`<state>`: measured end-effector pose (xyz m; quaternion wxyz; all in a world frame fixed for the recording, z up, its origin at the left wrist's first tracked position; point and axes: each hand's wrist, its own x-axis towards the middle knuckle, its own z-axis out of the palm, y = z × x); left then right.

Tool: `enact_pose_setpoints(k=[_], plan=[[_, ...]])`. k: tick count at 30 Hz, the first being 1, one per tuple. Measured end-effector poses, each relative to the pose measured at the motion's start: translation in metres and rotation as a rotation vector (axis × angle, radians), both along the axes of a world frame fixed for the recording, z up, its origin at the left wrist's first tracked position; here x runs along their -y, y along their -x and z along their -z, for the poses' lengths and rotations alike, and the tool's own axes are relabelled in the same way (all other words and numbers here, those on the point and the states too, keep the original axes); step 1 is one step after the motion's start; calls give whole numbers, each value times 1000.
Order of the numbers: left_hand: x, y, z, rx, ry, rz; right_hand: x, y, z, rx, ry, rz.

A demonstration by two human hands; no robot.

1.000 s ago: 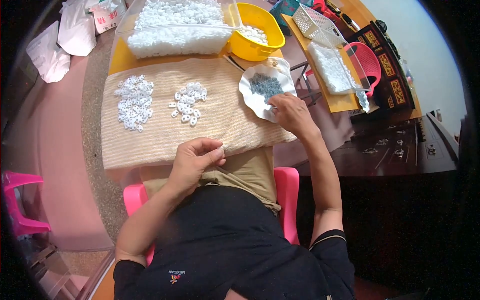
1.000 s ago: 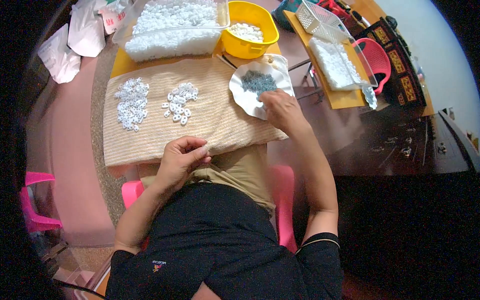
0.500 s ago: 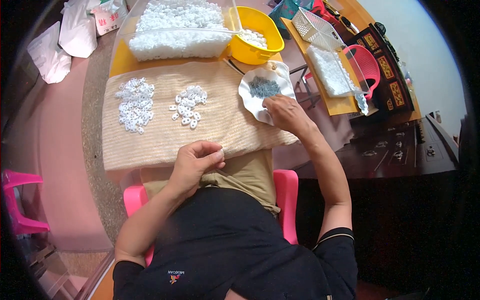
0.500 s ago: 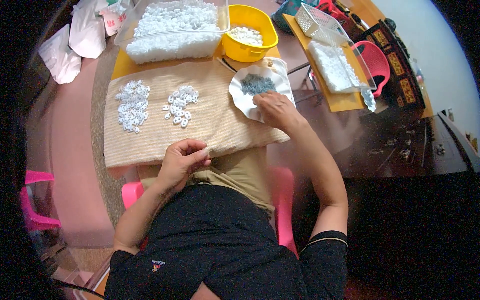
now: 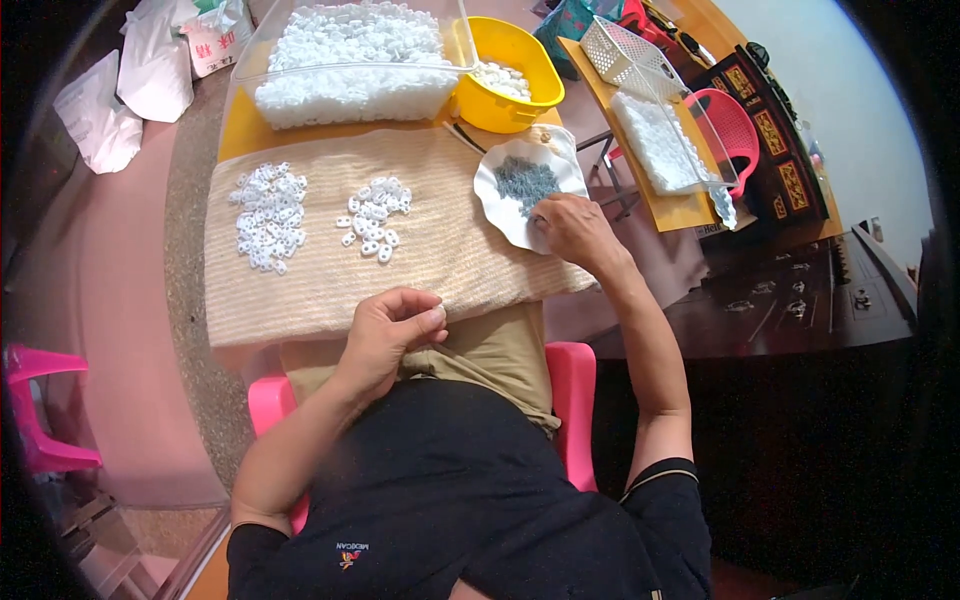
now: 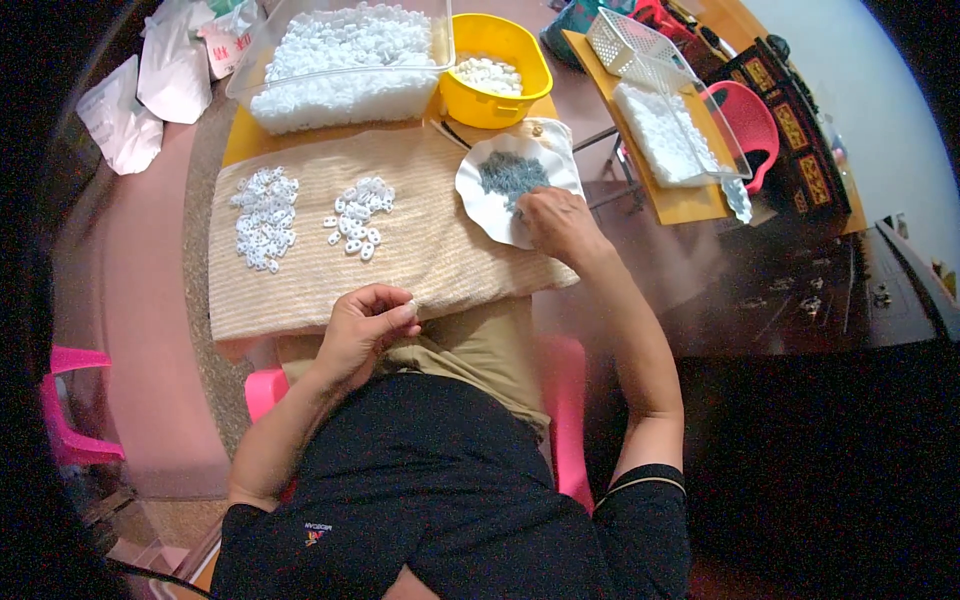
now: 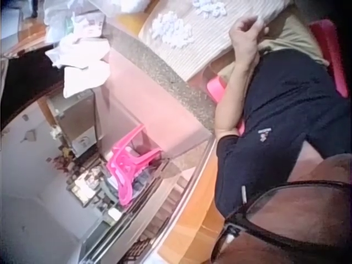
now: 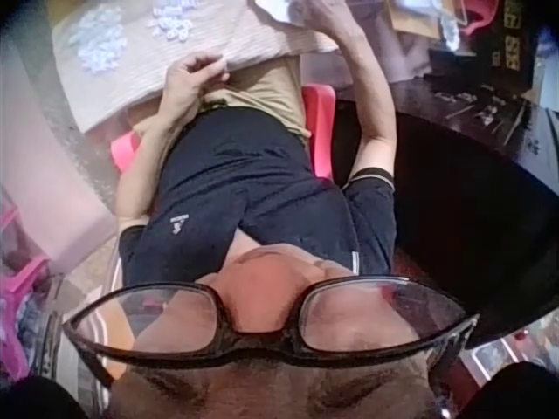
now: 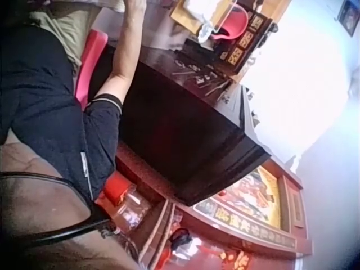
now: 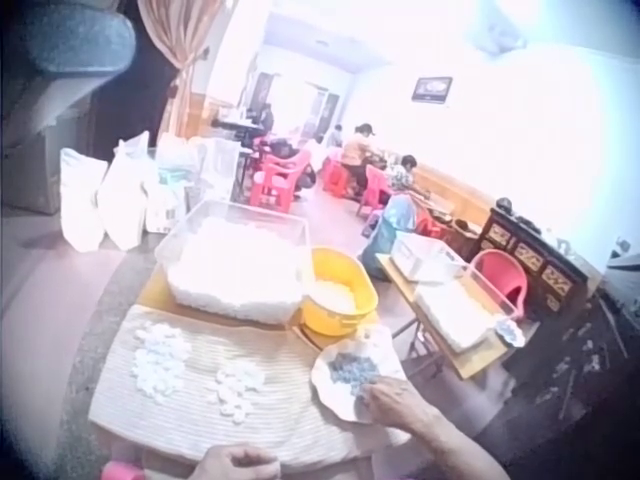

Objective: Manually assemble small white plastic components by inserting grey pins into them.

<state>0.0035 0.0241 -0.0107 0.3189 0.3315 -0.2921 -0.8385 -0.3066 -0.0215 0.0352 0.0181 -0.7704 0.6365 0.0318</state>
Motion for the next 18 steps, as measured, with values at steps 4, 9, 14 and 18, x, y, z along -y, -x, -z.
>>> enact_pose_setpoints(k=[4,9,14,18], plan=[[-1,0,-1,9,-5,-3,0,4,6,55,28,-10],[2,1,1,-6,-12,-6,0,2,5,78,55,-22],[4,1,1,-4,-13,-9,2,-3,-1,225,176,-35],[0,-2,2,16,7,-20,3,-5,4,269,300,-82]])
